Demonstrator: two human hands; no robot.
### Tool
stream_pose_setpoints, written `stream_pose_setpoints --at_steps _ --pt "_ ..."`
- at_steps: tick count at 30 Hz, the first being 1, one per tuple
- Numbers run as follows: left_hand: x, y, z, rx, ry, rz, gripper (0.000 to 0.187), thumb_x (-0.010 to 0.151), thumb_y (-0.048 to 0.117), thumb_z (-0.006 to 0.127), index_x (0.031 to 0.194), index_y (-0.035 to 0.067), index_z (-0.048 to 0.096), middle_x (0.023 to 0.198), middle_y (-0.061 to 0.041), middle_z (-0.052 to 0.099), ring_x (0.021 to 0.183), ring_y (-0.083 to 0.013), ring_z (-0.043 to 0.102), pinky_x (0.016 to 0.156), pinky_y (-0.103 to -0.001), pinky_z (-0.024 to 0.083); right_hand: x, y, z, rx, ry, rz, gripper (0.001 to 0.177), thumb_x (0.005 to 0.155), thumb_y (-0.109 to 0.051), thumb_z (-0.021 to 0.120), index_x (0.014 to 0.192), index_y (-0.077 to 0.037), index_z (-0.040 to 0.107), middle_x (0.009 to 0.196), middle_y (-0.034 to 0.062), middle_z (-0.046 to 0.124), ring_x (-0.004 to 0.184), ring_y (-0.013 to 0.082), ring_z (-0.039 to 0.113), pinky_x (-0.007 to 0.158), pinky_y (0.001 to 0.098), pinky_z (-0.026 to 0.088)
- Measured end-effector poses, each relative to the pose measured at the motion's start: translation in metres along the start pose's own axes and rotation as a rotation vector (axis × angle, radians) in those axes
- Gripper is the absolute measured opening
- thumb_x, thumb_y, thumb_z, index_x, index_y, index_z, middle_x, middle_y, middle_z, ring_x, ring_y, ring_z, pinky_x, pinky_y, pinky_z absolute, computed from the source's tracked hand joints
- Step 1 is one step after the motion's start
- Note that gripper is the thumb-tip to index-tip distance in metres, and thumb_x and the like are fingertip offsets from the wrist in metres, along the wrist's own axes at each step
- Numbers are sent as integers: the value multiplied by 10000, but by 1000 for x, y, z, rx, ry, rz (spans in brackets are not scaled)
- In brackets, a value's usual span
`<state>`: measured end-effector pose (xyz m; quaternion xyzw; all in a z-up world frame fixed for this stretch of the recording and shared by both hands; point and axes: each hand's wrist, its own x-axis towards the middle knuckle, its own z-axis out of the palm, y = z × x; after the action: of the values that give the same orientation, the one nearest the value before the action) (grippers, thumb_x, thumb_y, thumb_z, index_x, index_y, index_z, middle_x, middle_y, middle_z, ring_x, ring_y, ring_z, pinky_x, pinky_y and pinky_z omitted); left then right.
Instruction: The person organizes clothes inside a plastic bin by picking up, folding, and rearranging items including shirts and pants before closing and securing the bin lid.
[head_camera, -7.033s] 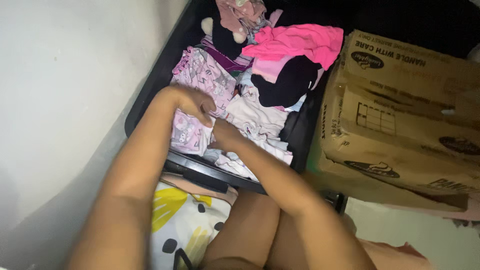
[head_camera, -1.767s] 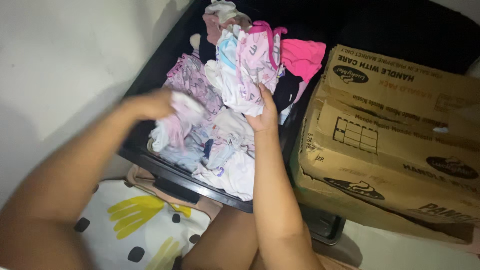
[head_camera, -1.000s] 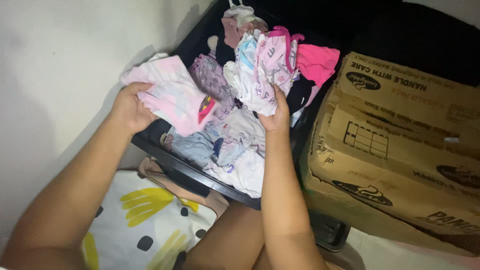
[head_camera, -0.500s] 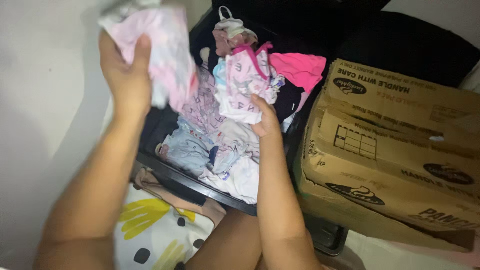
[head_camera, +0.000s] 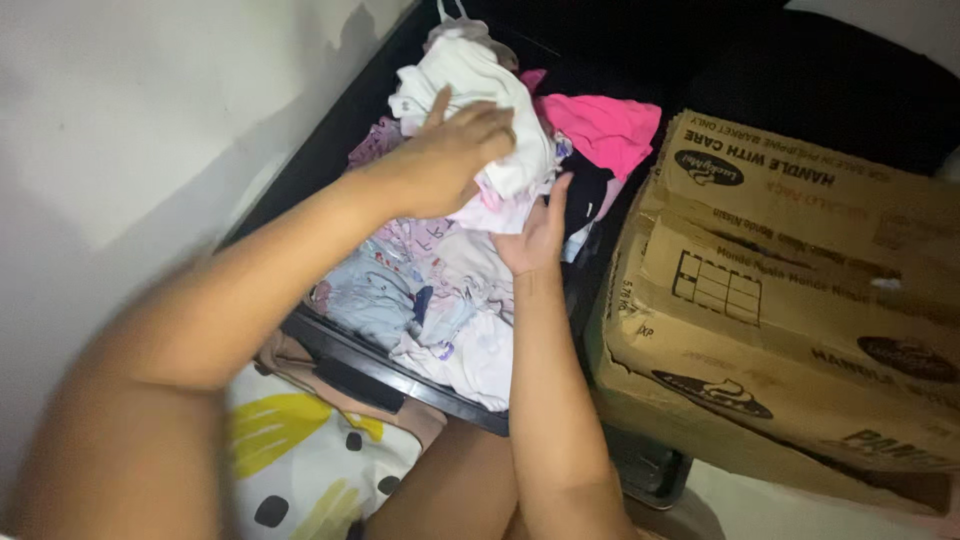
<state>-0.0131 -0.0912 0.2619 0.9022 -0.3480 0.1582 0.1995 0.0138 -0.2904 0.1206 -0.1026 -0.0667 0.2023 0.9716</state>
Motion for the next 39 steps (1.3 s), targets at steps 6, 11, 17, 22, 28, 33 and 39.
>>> stream_pose_setpoints --at_steps 6,11,17,22,28,33,39 --pt "10 16 -10 -13 -208 174 692 711 230 781 1315 -6 538 1492 -295 406 1419 -406 333 1083 -781 84 7 9 -7 -321 80 -5 543 1015 -427 635 1416 -69 559 1348 114 654 1256 286 630 1116 470 473" --pt "1 19 -36 -303 -3 296 324 949 247 697 1187 33 645 1372 -195 598 1418 -375 488 1198 -559 364 13 8 -14 -289 110 1 511 975 -373 651 1361 -44 596 1259 150 682 1151 327 658 1051 509 508" --pt "-104 9 -8 -154 -253 -17 275 848 312 739 754 66 661 858 -130 668 904 -355 635 833 -493 496 8 -6 6 -74 181 -51 534 910 -361 657 1312 -10 643 1288 155 694 1202 334 651 1103 503 474" --pt "-159 -67 76 15 -890 -352 251 840 300 735 783 58 699 921 -145 705 923 -354 672 824 -483 534 2 -15 11 -38 70 -136 528 934 -357 642 1337 -16 638 1329 144 675 1269 331 609 1175 506 421" --pt "-124 -131 99 145 -953 -356 180 819 238 725 845 60 715 990 -150 716 966 -348 682 834 -474 552 0 -17 40 50 -5 -192 577 908 -337 570 1387 -17 613 1422 157 631 1354 336 559 1206 501 381" --pt "-116 -131 117 149 -987 -339 158 801 187 717 896 62 728 1047 -155 725 1003 -342 690 843 -467 567 -3 -17 49 51 1 -168 581 930 -308 580 1422 0 581 1451 164 609 1375 324 546 1213 486 385" --pt "-78 -132 105 183 -966 -267 192 780 126 707 957 64 744 1115 -161 736 1046 -335 700 853 -459 585 -7 -19 53 43 28 -232 572 911 -320 581 1395 -16 594 1427 157 621 1347 336 569 1172 505 407"
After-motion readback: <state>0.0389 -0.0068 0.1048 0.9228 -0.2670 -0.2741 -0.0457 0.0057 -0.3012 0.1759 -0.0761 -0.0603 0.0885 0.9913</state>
